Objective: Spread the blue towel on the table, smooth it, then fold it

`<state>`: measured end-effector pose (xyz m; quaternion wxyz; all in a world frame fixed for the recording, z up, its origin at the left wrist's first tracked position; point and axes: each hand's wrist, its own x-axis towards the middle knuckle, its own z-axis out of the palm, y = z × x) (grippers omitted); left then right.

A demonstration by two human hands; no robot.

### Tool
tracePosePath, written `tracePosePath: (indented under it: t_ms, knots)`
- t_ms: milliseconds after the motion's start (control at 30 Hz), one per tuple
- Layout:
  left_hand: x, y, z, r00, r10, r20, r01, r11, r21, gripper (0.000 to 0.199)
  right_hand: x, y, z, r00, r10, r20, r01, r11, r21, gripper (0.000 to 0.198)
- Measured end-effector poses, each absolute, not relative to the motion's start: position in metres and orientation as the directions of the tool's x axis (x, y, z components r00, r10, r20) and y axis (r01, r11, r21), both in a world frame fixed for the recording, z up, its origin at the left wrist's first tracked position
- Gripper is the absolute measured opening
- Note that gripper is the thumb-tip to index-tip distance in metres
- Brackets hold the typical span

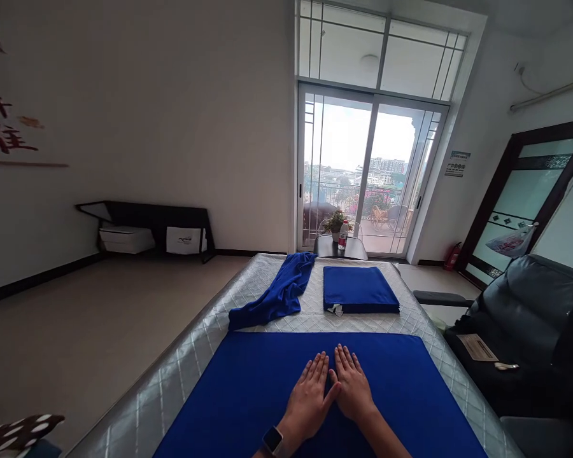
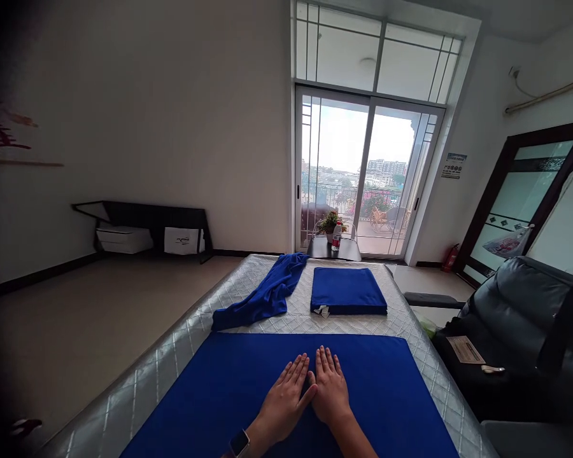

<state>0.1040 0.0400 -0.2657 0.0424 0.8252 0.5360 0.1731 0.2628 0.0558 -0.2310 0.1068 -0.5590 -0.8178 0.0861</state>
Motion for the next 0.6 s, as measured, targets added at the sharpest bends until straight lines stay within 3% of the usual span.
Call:
tracePosePath:
  t_ms: [333,467,600]
  knots:
    - [0.017,0.042,-0.262,0.159,0.975,0.156,0.965,-0.186,0.184,0.069,0.326,0.051,-0.228,-0.215,0.976,0.032,0.948,0.216,-0.235,0.068]
    - [-0.069,0.033,-0.286,0.233,0.937,0.260,0.965,-0.255,0.056,0.052,0.401,0.049,-0.248,-0.082,0.993,0.083,0.986,0.092,-0.137,0.070]
    - [-0.141,0.013,-0.306,0.175,0.891,0.419,0.981,-0.192,-0.003,0.055,0.481,0.046,-0.276,0.011,0.989,0.147,0.998,-0.002,-0.064,0.069]
